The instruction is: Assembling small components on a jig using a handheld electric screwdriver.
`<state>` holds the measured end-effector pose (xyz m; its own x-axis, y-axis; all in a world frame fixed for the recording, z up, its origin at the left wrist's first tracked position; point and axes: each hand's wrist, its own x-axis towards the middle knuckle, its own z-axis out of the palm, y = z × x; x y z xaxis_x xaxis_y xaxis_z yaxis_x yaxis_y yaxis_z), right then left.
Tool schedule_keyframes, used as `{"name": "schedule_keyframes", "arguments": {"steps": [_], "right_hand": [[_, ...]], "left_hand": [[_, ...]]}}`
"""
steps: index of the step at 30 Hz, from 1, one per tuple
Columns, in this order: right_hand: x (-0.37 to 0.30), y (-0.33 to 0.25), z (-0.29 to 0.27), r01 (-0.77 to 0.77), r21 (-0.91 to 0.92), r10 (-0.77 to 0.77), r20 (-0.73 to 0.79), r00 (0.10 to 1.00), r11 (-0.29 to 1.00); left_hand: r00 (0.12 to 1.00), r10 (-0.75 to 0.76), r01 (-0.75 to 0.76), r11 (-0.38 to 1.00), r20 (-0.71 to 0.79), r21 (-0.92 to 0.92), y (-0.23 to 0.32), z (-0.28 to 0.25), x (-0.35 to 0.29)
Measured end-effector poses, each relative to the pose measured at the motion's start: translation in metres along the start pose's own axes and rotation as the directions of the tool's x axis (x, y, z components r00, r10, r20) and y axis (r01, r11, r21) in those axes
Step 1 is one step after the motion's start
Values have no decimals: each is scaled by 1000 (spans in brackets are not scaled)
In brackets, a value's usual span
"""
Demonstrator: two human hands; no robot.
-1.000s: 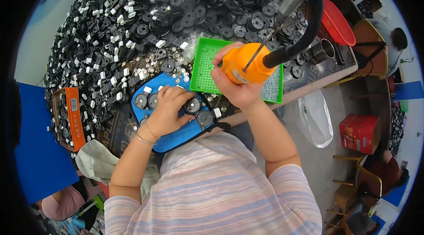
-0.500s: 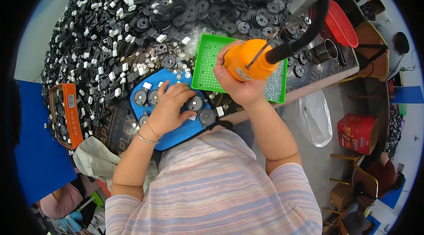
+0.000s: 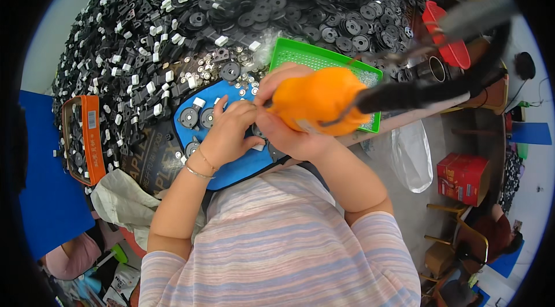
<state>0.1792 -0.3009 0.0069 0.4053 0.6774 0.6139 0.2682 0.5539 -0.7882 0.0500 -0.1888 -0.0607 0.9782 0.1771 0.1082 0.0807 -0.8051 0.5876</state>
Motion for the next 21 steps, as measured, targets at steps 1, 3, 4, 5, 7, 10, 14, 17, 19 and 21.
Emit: {"name": "schedule_keyframes", "arguments": {"steps": [1, 3, 4, 5, 7, 10, 14, 17, 19, 21], "right_hand": [[0, 4, 4, -1, 2, 1, 3, 1000, 1000], [0, 11, 8, -21, 27, 20, 13, 1000, 999], [-1, 12, 9, -22, 28, 22, 15, 1000, 999], [-1, 13, 10, -33, -6, 33, 36, 999, 999], [-2, 15, 12, -44, -41, 47, 60, 997, 998], [-6, 18, 17, -128, 71, 128, 4, 992, 989], [-4, 18, 14, -168, 119, 164, 46, 985, 979], [1, 16, 11, -179, 127, 169, 87, 982, 976], [4, 9, 7, -177, 196, 166, 70, 984, 964], [11, 0, -6, -41, 242, 19, 93, 995, 970]], "left_hand": [[1000, 1, -1, 1000, 10, -5, 0, 0, 0], [1000, 2, -2, 1000, 2, -5, 0, 0, 1], [1000, 6, -6, 1000, -3, -4, 0, 1, 1], [1000, 3, -3, 1000, -6, -5, 0, 1, 1], [1000, -7, 7, 1000, -24, 10, 1, 2, 0], [1000, 13, -12, 998, -9, 55, -2, 4, 0], [1000, 10, -8, 997, -22, 73, -2, 5, 0], [1000, 11, -10, 996, -21, 84, -1, 4, 1], [1000, -12, 13, 999, -24, 40, 1, 2, 2], [1000, -20, 20, 999, -14, 30, 2, 1, 2]]}}
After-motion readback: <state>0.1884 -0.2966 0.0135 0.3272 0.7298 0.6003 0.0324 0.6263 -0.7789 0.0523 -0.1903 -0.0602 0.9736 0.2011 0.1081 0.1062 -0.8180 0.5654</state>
